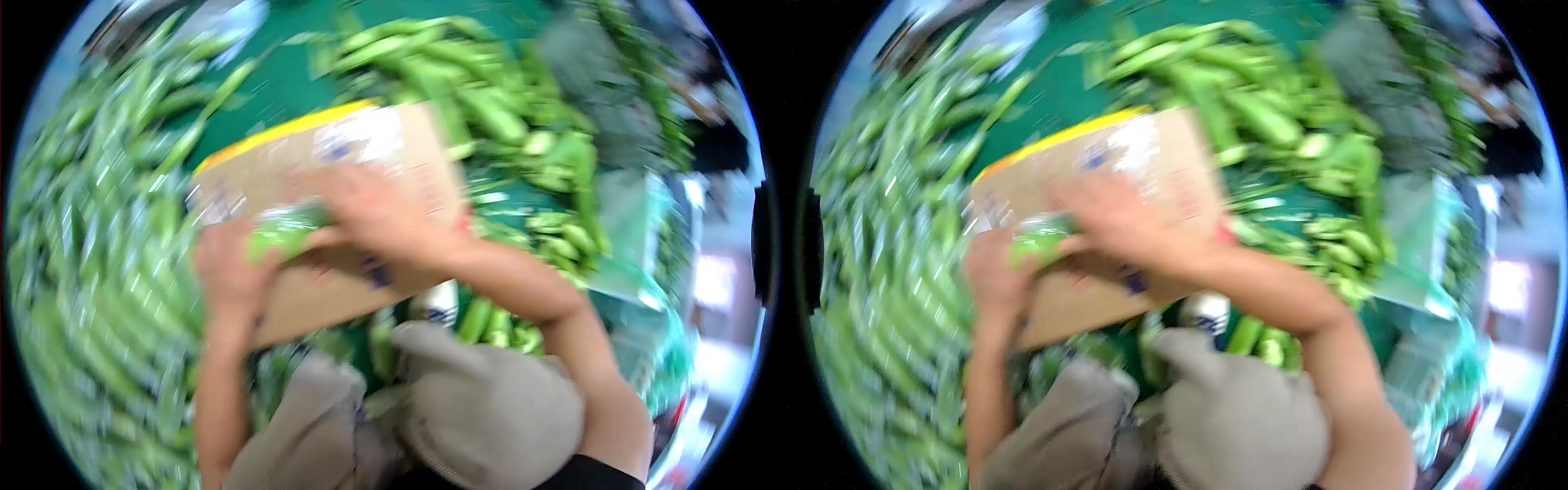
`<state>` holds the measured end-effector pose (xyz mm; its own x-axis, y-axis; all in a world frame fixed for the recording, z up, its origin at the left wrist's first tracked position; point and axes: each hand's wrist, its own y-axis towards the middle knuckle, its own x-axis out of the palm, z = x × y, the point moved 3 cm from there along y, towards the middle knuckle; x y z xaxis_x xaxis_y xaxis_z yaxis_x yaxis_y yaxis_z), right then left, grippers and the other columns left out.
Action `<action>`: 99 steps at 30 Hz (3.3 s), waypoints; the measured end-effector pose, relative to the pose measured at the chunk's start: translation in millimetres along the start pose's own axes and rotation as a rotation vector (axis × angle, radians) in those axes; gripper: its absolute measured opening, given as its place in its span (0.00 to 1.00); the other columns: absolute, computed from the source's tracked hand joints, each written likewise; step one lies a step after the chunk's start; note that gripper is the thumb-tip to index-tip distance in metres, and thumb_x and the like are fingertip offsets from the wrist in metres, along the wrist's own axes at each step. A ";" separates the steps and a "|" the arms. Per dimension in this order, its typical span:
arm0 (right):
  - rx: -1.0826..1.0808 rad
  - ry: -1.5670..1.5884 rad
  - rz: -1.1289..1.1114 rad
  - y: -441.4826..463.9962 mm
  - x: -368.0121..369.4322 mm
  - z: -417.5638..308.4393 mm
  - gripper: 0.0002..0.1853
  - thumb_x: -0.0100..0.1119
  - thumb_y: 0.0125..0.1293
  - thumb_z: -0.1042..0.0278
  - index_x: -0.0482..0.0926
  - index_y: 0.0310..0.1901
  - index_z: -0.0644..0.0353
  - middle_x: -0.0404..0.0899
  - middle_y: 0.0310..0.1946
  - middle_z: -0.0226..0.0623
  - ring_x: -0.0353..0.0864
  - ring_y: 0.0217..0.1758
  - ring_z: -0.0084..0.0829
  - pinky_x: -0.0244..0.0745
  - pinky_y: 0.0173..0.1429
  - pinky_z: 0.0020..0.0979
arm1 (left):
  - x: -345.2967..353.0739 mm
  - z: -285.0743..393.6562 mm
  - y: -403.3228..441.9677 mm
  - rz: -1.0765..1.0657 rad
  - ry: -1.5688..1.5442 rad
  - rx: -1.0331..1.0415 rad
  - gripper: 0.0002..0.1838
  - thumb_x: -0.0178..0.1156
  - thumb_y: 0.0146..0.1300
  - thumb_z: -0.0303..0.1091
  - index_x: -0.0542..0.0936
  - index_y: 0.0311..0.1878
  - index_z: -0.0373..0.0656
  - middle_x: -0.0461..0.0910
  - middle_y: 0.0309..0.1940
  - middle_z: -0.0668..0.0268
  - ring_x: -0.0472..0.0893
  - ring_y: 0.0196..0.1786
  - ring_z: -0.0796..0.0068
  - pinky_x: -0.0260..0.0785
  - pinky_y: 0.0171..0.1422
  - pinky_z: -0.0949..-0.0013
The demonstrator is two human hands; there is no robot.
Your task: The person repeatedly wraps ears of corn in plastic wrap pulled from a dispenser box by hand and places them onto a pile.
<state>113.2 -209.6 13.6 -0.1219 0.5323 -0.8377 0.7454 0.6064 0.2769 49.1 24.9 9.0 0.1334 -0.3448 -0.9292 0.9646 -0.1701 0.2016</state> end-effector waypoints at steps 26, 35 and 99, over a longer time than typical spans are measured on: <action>-0.350 0.090 -0.371 38.5 73.3 24.9 0.43 0.49 0.72 0.23 0.67 0.81 0.39 0.57 0.86 0.22 0.39 0.92 0.42 0.23 0.88 0.65 | -3.9 81.8 -34.3 -1.238 -0.372 0.068 0.41 0.78 0.45 0.41 0.79 0.67 0.45 0.85 0.55 0.45 0.83 0.61 0.42 0.75 0.67 0.49; -0.006 0.978 -0.959 -123.8 7.1 -72.6 0.58 0.80 0.57 0.40 0.58 0.82 0.56 0.66 0.77 0.51 0.68 0.79 0.54 0.67 0.79 0.47 | -23.4 36.3 -113.3 -1.190 -0.948 -0.003 0.55 0.84 0.47 0.37 0.64 0.78 0.40 0.70 0.71 0.54 0.76 0.71 0.54 0.69 0.77 0.55; 1.721 0.156 0.061 -476.3 -41.3 64.8 0.47 0.62 0.70 0.27 0.76 0.69 0.70 0.86 0.56 0.57 0.87 0.58 0.52 0.80 0.64 0.43 | 34.7 57.8 -64.5 -0.013 -0.254 0.066 0.13 0.67 0.66 0.25 0.84 0.53 0.37 0.81 0.50 0.57 0.79 0.55 0.55 0.70 0.66 0.57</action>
<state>-194.4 -558.7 -114.2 -0.0489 0.6390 -0.7677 0.5274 -0.6362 -0.5632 -21.7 -29.5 -18.3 0.0518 -0.5615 -0.8259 0.9479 -0.2327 0.2177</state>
